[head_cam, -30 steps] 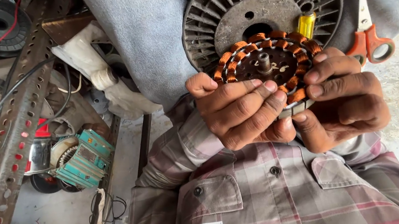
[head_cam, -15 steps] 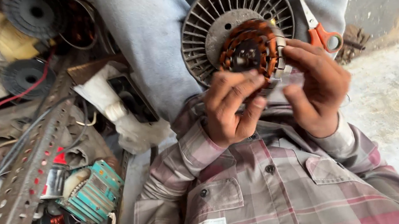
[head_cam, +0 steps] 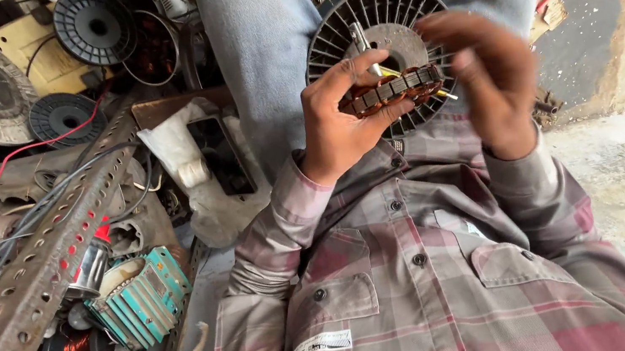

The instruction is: The person sits on the floor and uses a screwdriver and scissors to adjust and trim copper windings on a circular electrical component. They repeatedly rotate the component, tighten connections, and trim excess wire.

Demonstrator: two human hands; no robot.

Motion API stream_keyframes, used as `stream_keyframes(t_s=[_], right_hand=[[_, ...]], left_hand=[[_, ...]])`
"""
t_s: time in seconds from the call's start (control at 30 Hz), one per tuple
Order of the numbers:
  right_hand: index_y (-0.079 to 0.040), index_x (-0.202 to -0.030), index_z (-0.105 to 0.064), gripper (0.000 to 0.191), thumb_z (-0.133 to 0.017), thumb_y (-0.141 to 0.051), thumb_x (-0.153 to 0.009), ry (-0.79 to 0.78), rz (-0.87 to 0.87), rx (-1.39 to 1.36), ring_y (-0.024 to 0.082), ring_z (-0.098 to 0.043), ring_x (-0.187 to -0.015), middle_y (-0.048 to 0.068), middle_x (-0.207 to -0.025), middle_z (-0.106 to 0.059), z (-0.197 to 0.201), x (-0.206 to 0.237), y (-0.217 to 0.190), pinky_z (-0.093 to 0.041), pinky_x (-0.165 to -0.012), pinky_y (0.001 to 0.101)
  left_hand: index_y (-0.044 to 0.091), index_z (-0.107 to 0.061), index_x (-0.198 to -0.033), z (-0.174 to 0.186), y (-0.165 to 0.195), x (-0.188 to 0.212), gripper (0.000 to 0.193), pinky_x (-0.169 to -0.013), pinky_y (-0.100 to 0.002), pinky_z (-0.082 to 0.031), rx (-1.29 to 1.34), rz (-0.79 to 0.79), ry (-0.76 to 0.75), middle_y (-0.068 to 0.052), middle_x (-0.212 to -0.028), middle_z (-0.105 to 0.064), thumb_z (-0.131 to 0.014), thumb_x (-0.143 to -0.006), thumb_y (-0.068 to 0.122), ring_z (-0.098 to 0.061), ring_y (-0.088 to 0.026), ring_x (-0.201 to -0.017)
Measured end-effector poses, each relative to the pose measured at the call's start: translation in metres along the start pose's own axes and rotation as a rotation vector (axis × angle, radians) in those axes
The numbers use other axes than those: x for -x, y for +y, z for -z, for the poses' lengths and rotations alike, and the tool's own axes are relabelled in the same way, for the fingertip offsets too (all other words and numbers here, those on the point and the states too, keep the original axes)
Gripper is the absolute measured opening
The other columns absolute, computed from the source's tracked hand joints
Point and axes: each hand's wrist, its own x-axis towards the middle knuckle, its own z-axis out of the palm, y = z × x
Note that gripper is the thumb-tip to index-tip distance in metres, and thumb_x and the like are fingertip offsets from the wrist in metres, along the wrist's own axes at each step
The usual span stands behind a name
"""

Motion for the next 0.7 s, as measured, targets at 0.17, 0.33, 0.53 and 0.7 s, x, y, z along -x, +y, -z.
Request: stream_keyframes(t_s=[0.17, 0.33, 0.53, 0.7], right_hand=[[0.001, -0.116, -0.068, 0.024, -0.069, 0.002, -0.092, -0.064, -0.056, 0.684, 0.023, -0.07, -0.085, 0.018, -0.105, -0.073, 0.011, 0.024, 0.012, -0.055, -0.075, 0.0341], [-0.001, -0.115, -0.067, 0.022, -0.076, 0.003, -0.094, -0.023, -0.034, 0.799, 0.028, -0.071, -0.079, 0.016, -0.096, -0.071, 0.008, 0.046, 0.035, -0.056, -0.069, 0.0334], [0.0, -0.117, -0.069, 0.027, -0.077, 0.001, -0.092, 0.047, -0.184, 0.768, 0.021, -0.073, -0.07, 0.012, -0.085, -0.073, 0.017, 0.055, 0.02, -0.055, -0.063, 0.0319], [0.001, -0.118, -0.069, 0.036, -0.084, -0.005, -0.085, 0.052, -0.176, 0.64, 0.017, -0.074, -0.073, 0.009, -0.084, -0.074, 0.011, 0.045, 0.007, -0.058, -0.066, 0.0281]], left_hand=[[0.009, -0.065, -0.128, 0.003, -0.011, 0.006, 0.056, -0.076, -0.025, -0.062, 0.136, -0.022, 0.026, -0.003, -0.099, -0.076, -0.095, -0.082, 0.013, -0.076, -0.012, -0.091], [0.006, -0.069, -0.119, -0.007, -0.027, -0.012, 0.049, -0.071, -0.021, -0.057, 0.229, -0.005, 0.017, -0.001, -0.092, -0.077, -0.096, -0.08, 0.014, -0.073, -0.009, -0.083], [0.006, -0.07, -0.113, -0.012, -0.033, -0.021, 0.044, -0.078, -0.024, -0.059, 0.093, -0.113, 0.059, 0.0, -0.093, -0.07, -0.095, -0.079, 0.02, -0.072, -0.008, -0.087], [0.006, -0.071, -0.114, -0.003, -0.03, -0.023, 0.04, -0.078, -0.024, -0.058, 0.211, 0.052, 0.032, -0.002, -0.096, -0.072, -0.092, -0.085, 0.024, -0.071, -0.01, -0.086]])
